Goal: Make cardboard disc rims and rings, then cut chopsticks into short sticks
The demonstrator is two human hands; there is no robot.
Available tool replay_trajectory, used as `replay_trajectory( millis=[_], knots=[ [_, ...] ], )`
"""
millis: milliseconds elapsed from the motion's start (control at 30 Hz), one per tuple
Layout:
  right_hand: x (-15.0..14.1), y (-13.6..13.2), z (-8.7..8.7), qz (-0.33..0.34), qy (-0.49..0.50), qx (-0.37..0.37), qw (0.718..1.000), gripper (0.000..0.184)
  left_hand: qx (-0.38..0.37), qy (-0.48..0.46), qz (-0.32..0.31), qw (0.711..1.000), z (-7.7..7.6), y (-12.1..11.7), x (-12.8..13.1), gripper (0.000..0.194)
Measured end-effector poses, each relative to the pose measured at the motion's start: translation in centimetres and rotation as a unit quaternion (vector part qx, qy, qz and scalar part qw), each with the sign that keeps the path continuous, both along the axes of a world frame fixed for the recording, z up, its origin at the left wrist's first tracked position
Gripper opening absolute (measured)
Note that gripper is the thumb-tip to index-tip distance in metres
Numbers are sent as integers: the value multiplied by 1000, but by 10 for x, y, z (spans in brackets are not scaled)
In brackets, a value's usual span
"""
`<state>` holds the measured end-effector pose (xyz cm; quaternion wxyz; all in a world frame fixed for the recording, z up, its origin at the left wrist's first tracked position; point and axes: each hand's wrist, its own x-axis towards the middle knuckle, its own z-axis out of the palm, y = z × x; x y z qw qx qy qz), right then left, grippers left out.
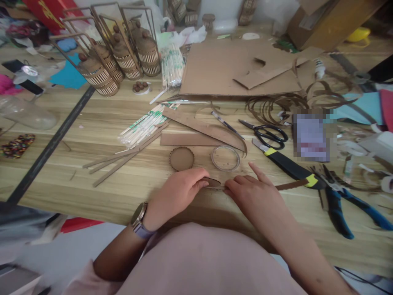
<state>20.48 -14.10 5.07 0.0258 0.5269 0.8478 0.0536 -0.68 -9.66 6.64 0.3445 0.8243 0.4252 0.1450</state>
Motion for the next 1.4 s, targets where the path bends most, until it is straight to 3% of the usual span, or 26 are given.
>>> replay_trajectory(
  millis=[633, 1000, 1267, 1400],
  knots=[
    [1, 0, -3, 8, -2, 9, 1000, 26, -17, 6, -15, 1000, -3, 4, 2, 11],
    [0, 0, -1, 7, 13, -6, 1000, 28, 12, -7, -30, 999, -7, 0, 2, 11],
    [3, -2, -3, 3, 42, -4, 999, 23, 54, 33, -49, 997, -8, -4, 6, 13],
    [-1, -3, 0, -7, 103, 33, 994, 20, 59, 52, -48, 996, -8, -6, 9, 14]
  ],
)
